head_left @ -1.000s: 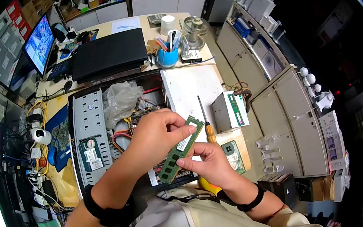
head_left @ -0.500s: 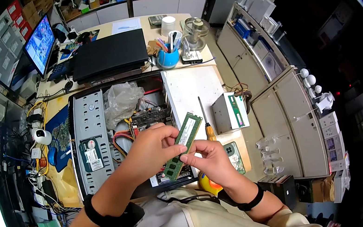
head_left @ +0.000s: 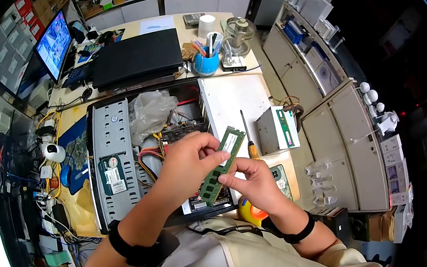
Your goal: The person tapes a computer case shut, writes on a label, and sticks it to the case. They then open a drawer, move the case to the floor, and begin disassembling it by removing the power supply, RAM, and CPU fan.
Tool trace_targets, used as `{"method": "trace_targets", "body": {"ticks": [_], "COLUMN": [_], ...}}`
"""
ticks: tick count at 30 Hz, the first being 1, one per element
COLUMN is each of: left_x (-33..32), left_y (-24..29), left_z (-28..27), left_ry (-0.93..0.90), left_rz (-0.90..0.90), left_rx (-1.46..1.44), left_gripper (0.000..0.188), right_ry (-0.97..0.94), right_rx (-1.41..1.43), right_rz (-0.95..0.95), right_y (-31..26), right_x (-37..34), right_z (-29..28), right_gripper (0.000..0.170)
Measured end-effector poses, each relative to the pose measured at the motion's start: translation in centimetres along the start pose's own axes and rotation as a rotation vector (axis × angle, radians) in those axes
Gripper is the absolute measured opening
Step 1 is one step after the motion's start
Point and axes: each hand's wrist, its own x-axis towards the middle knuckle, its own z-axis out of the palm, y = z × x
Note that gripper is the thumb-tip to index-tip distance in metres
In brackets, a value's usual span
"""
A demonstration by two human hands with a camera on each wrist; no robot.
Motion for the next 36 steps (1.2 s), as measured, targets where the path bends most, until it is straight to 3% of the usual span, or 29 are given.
{"method": "trace_targets", "body": {"ticks": [4, 8, 13, 19, 21, 24, 30, 34, 36], "left_x": [-0.7, -1.6, -2.5, -3.1, -3.2, -3.3, -3.5, -3.3, -2.9], "left_y": [-1.5, -2.6, -2.6, -3.5, -3.7, -2.7, -2.0, -2.5, -1.9], "left_z": [-0.4, -0.5, -0.6, 0.2, 0.4, -0.1, 0.0, 0.1, -0.3], "left_ry": [-0.073, 0.002, -0.056, -0.124, -0.089, -0.17, -0.136, -0.03, 0.027], "left_rz": [-0.114, -0.18, -0.191, -0.155, -0.17, -0.263, -0.274, -0.236, -0.23], "left_rx": [0.027, -0.027, -0.066, -0.04, -0.114, 0.028, 0.084, -0.085, -0.125], "left_gripper": [0.016, 0.014, 0.017, 0.025, 0.026, 0.013, 0.013, 0.018, 0.016], "right_ry": [0.065, 0.099, 0.092, 0.051, 0.128, 0.231, 0.239, 0.232, 0.125], "right_rx": [0.003, 0.083, 0.323, 0.34, 0.316, 0.296, 0.266, 0.246, 0.222], "right_rz": [-0.017, -0.02, 0.062, 0.018, 0.023, -0.012, -0.088, -0.085, -0.092], "right_y": [0.3, 0.7, 0.7, 1.1, 0.7, 1.0, -0.2, 0.0, 0.6], "right_x": [0.3, 0.6, 0.7, 0.8, 0.9, 1.5, 1.9, 2.3, 2.6], "right_z": [-0.9, -1.5, -1.2, -0.8, -0.8, -1.5, -1.9, -0.7, 0.2], "right_gripper": [0.008, 0.006, 0.006, 0.007, 0.011, 0.019, 0.017, 0.017, 0.014]}}
